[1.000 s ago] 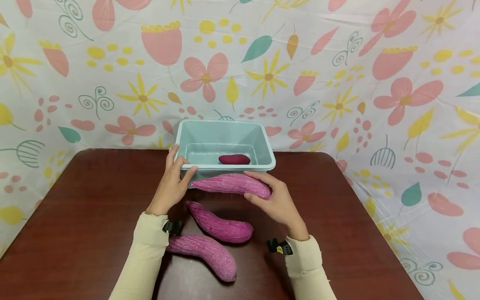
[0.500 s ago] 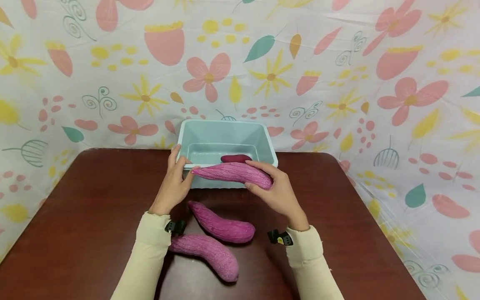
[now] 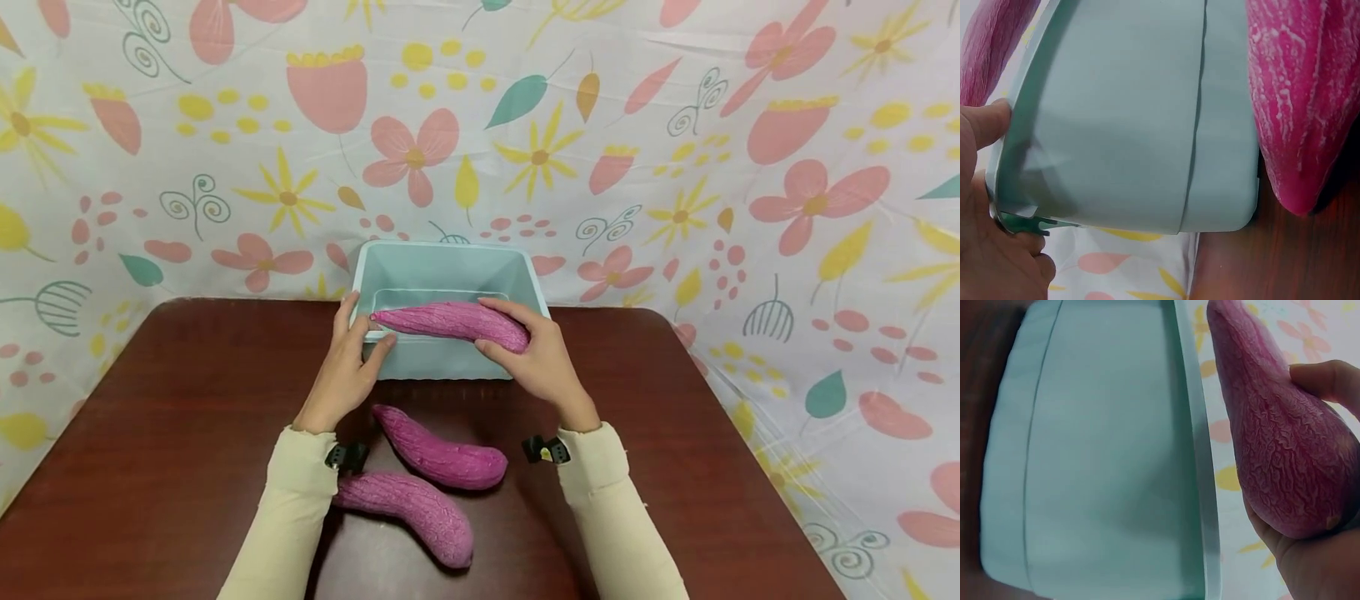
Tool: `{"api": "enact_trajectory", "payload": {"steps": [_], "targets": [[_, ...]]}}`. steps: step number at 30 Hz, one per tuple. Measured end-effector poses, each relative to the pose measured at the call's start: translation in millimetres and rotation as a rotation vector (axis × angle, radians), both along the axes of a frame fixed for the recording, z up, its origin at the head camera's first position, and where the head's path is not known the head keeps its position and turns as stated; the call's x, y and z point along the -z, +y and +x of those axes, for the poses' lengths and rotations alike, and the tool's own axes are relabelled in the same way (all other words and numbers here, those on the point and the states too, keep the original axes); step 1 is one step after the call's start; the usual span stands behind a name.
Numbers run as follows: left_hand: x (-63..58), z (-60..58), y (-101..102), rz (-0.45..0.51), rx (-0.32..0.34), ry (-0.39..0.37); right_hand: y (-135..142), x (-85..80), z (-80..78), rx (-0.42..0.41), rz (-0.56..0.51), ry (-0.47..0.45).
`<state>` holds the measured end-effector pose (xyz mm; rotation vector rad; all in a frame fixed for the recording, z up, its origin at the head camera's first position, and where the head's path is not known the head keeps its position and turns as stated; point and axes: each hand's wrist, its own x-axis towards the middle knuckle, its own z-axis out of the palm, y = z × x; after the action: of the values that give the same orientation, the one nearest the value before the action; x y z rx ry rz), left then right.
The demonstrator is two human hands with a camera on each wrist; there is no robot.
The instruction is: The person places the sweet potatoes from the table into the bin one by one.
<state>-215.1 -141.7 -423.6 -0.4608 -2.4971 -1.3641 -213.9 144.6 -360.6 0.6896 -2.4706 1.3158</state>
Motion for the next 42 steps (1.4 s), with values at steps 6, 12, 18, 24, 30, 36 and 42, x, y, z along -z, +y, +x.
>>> {"api": "enact_trajectory", "payload": {"steps": [6, 12, 18, 24, 30, 36, 42], "targets": [[-1.1, -0.3, -2, 0.011, 0.006, -0.008, -7, -5.0, -17.2, -0.001, 0.011, -0.009], [0.2, 0.0, -1, 0.006, 0.008, -0.008, -13, -3.7, -31.7, 0.023, -0.019, -0.043], [0.2, 0.2, 0, -0.001, 0.006, -0.009, -17, 0.4, -42.0, 0.044, -0.032, -0.074], [-0.2, -0.4, 0, -0.006, 0.001, 0.0, -20, 0.9, -52.8, 0.048, -0.032, -0.081], [0.6, 1.0, -1, -0.008, 0.003, -0.015, -25, 1.6, -61.0, 0.036, -0.003, -0.071], [0.5, 2.2, -1, 0.01, -0.019, -0.021, -29, 0.5, -69.4, 0.021, 0.007, -0.101], [0.3, -0.2, 1, -0.008, -0.028, -0.004, -28, 1.2, -77.9, 0.033, 0.017, -0.098]]}}
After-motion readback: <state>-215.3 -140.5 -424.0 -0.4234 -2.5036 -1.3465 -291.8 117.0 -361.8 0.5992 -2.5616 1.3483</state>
